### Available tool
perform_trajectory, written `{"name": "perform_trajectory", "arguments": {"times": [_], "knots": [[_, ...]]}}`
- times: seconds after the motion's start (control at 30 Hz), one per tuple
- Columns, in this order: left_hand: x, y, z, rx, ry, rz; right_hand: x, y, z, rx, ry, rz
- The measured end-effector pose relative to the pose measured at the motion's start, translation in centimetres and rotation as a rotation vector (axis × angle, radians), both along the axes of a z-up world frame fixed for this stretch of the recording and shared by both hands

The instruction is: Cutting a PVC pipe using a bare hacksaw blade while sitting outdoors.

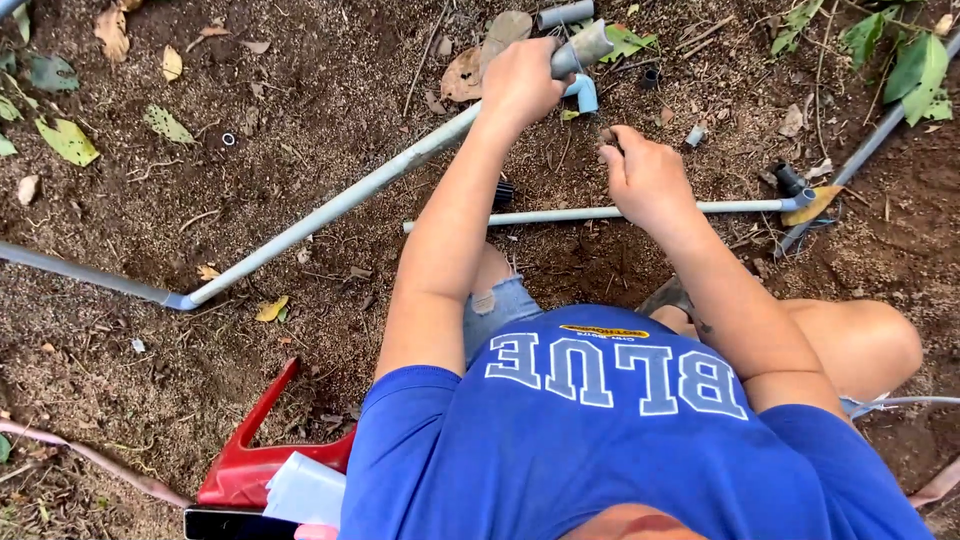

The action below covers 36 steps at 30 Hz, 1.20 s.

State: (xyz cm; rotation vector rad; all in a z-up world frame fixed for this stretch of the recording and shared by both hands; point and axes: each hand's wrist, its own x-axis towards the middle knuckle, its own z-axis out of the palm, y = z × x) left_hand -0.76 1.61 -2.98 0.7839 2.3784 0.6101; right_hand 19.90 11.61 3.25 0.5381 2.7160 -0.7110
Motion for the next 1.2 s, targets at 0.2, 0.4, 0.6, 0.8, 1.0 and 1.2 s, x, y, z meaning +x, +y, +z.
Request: {"name": "perform_trajectory", "arguments": {"times": [0.2, 0.4, 0.6, 0.8, 1.0, 1.2], "knots": [[0.8, 0.8, -1.6, 0.107, 0.140, -0.017, -1.2, -1.2, 6.1, 0.033, -0.207, -0.013], [1.6, 1.7, -3.8, 0.186, 0.319, -0.039, 0.1, 0.4, 5.2, 0.173, -0.123, 0.090], [0.9, 2.1, -4.0, 0.150, 0.194, 0.055, 1.4, -0.2, 7.0, 0.170, 0.027, 0.095], [0.1, 0.5, -2.4, 0.200, 0.313, 0.041, 1.0, -0.3, 11.3, -0.117, 0.228, -0.203], [1.6, 0.1, -0.9, 0.369, 0.439, -0.015, -1.7, 2.5, 7.2, -0.336, 0.234, -0.401], [1.9, -0.4, -0.4, 0.447, 0.435, -0.089, -5.6, 5.9, 0.1, -0.643, 0.485, -0.252]]}}
